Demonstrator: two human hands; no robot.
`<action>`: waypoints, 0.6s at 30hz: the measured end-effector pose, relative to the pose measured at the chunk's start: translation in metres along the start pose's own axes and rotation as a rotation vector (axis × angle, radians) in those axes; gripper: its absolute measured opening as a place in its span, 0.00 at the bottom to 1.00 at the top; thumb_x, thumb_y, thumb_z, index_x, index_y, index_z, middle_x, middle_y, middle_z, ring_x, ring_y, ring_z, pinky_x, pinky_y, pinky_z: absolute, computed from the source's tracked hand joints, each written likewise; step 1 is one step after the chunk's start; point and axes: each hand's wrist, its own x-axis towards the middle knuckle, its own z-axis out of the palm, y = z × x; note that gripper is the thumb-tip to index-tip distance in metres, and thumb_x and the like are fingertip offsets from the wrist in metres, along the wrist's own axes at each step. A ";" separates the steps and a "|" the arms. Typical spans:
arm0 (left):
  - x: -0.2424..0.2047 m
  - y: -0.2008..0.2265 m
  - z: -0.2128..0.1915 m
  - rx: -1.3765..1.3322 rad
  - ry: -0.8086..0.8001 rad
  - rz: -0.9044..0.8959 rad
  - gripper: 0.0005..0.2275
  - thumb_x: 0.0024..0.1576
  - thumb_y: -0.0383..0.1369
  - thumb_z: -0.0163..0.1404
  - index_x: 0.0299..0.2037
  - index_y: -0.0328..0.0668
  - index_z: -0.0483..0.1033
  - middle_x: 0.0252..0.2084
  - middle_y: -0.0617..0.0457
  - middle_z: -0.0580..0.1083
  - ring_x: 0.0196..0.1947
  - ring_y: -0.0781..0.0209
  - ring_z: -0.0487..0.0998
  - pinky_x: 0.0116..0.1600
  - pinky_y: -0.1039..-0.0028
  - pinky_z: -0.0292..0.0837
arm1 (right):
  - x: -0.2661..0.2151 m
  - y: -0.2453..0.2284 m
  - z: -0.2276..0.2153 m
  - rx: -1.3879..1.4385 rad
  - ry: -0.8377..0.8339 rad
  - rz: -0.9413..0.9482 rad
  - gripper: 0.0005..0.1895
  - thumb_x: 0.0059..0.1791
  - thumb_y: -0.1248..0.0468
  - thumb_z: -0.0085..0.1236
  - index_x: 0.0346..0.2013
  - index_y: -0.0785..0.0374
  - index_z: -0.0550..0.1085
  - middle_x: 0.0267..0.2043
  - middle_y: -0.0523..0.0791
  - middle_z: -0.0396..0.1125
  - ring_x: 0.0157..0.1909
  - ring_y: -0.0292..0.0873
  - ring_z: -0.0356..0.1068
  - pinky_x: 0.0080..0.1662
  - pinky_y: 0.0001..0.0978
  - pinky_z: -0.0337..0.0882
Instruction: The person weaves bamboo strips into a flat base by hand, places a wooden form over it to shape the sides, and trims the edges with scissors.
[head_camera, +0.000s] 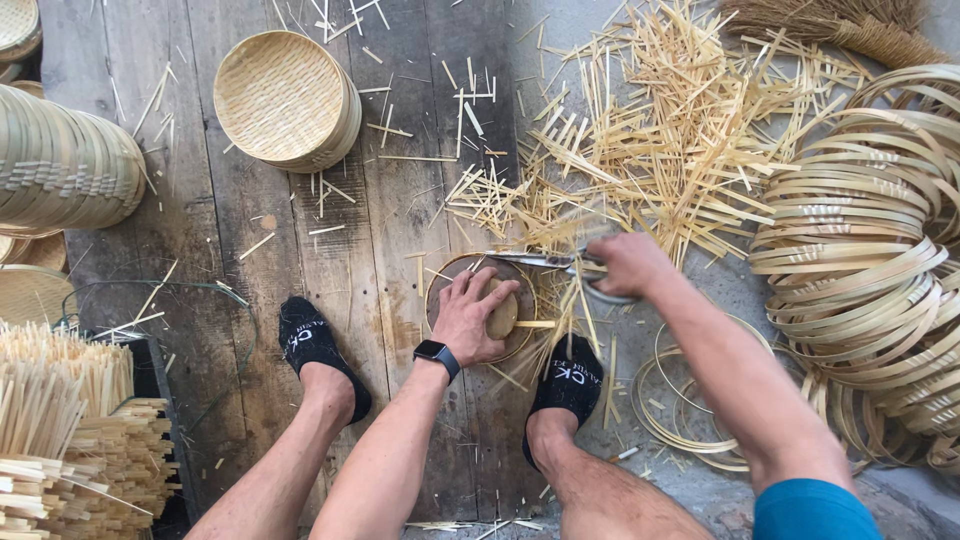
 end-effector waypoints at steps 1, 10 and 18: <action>0.000 -0.002 0.001 -0.008 0.002 0.006 0.42 0.32 0.38 0.67 0.64 0.66 0.68 0.68 0.50 0.61 0.68 0.37 0.58 0.67 0.45 0.55 | 0.005 0.014 0.000 0.247 0.154 -0.050 0.17 0.45 0.52 0.60 0.40 0.60 0.74 0.31 0.46 0.72 0.31 0.43 0.69 0.38 0.43 0.71; 0.004 -0.064 0.041 -0.186 0.532 -0.419 0.30 0.55 0.50 0.62 0.64 0.48 0.71 0.65 0.43 0.68 0.68 0.44 0.66 0.73 0.51 0.59 | -0.024 0.100 0.059 0.690 0.254 0.868 0.30 0.46 0.45 0.64 0.43 0.72 0.78 0.39 0.57 0.73 0.42 0.55 0.74 0.47 0.46 0.73; 0.048 -0.075 0.041 -0.311 0.226 -0.722 0.20 0.47 0.48 0.65 0.50 0.59 0.84 0.50 0.43 0.72 0.57 0.42 0.67 0.64 0.53 0.63 | -0.052 -0.015 0.062 0.459 0.250 0.609 0.17 0.53 0.56 0.59 0.50 0.63 0.79 0.51 0.51 0.78 0.51 0.45 0.79 0.67 0.35 0.73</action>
